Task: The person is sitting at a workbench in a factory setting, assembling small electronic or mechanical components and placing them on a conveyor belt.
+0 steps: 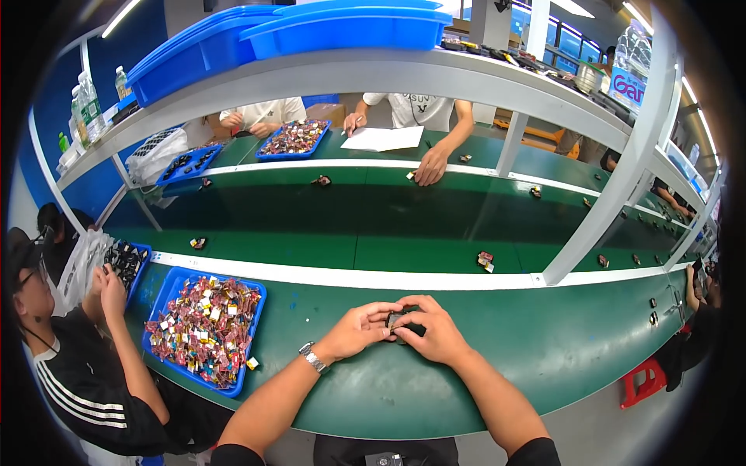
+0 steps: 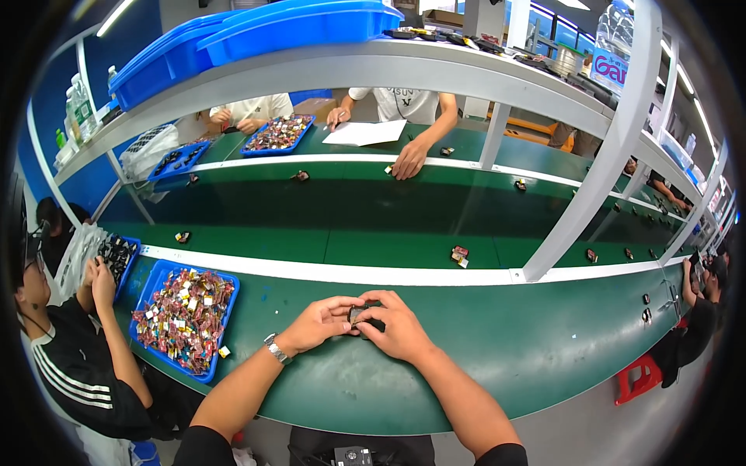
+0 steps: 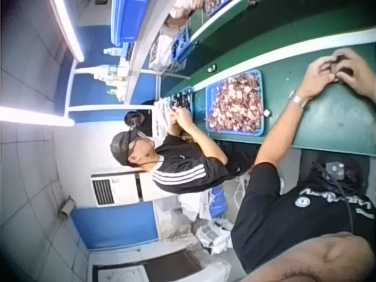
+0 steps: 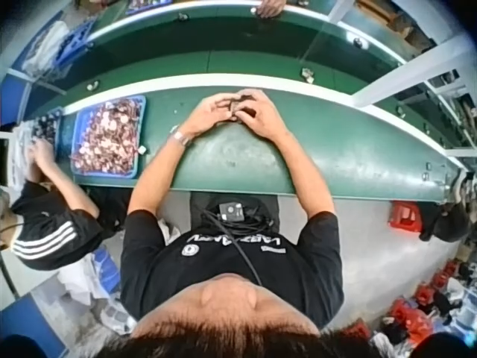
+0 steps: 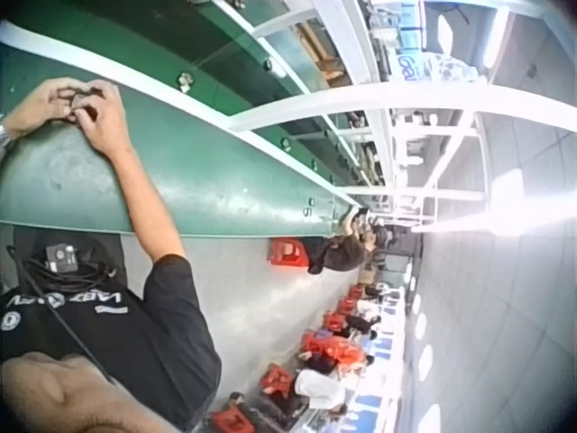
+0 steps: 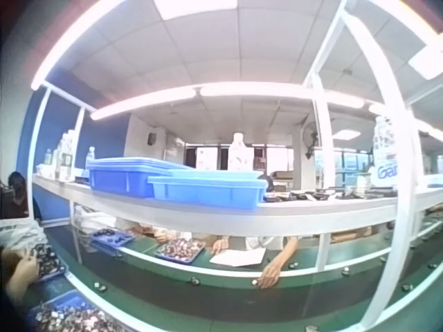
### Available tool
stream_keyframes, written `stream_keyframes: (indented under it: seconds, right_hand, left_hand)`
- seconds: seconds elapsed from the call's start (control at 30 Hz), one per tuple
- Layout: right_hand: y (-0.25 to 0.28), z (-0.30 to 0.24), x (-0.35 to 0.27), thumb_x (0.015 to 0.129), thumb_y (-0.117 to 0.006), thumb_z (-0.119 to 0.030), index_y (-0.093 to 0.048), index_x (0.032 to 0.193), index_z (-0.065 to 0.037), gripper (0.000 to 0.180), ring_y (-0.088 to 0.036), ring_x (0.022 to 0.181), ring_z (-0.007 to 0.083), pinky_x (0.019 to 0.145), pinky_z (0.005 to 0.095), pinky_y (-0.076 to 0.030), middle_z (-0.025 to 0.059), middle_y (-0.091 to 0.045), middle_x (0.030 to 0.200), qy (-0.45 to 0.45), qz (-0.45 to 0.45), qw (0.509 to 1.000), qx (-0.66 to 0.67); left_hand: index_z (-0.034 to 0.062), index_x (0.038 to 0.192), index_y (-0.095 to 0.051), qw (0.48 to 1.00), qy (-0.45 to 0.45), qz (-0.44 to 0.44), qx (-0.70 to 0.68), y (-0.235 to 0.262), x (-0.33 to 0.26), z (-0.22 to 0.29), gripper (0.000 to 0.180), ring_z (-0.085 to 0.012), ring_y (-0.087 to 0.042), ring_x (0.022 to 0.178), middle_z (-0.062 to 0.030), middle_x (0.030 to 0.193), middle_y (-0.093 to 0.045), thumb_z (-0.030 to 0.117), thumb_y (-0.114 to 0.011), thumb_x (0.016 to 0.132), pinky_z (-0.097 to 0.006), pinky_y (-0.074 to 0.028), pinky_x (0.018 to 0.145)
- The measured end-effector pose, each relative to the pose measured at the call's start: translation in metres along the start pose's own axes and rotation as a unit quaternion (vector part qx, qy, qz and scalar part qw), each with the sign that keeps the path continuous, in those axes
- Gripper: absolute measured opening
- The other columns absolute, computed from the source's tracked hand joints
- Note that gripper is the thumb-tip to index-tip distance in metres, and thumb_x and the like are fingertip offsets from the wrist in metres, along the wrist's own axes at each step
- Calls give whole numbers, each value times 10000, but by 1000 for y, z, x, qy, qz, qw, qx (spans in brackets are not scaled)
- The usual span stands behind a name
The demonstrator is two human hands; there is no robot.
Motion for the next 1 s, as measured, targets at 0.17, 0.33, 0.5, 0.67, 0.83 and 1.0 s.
stream_keyframes:
  seconds: [0.17,0.33,0.5,0.67,0.83,1.0]
  right_hand:
    - [0,1,0,821,-727,-116,-730,915,-73,104,-560,1168,285,972,395,-485,83,-614,1214,-21,14,999,22]
    - [1,0,0,814,-733,-117,-729,910,-75,105,-557,1181,288,988,398,-476,85,-612,1217,-18,3,999,34]
    - [-3,0,-1,807,-750,-129,-728,911,-79,118,-553,1191,288,995,394,-474,89,-609,1223,-13,-18,997,70]
    - [5,-7,-3,771,-779,-100,-734,905,-91,142,-600,1108,286,946,390,-497,83,-644,1182,-9,58,998,24]
    - [4,-8,-7,780,-775,-101,-738,914,-90,139,-607,1085,281,908,383,-515,77,-647,1173,-4,113,994,-7]
    - [4,-9,-8,788,-769,-74,-743,931,-84,145,-610,1074,270,881,368,-536,79,-639,1175,-3,133,991,-18]
  left_hand:
    - [-21,1420,-438,1000,-16,-3,9,0,-2,5,512,-201,-578,1207,-126,1323,-572,-60,-578,930,-340,-506,1015]
    - [-27,1406,-450,1000,0,7,-1,-1,-1,6,447,-191,-599,1167,-129,1293,-588,-26,-531,966,-328,-514,1000]
    - [-23,1384,-465,999,3,22,40,2,-2,2,400,-187,-612,1144,-126,1277,-597,-9,-499,986,-334,-524,990]
    - [-15,1367,-476,999,11,41,-13,2,-3,4,383,-181,-591,1162,-126,1307,-571,-17,-489,984,-337,-518,993]
    - [-7,1375,-475,999,7,36,-22,4,-2,-1,373,-187,-576,1198,-120,1334,-557,11,-476,1002,-348,-510,1020]
    - [4,1378,-483,997,18,55,-40,9,-1,-4,360,-182,-575,1207,-99,1359,-543,54,-470,1022,-345,-508,1024]
Point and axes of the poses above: each hand's wrist, its own x-axis towards the middle knuckle, its own y-axis out of the back of the hand, z = x × y, the point moved 10 cm from there along x, towards the middle knuckle
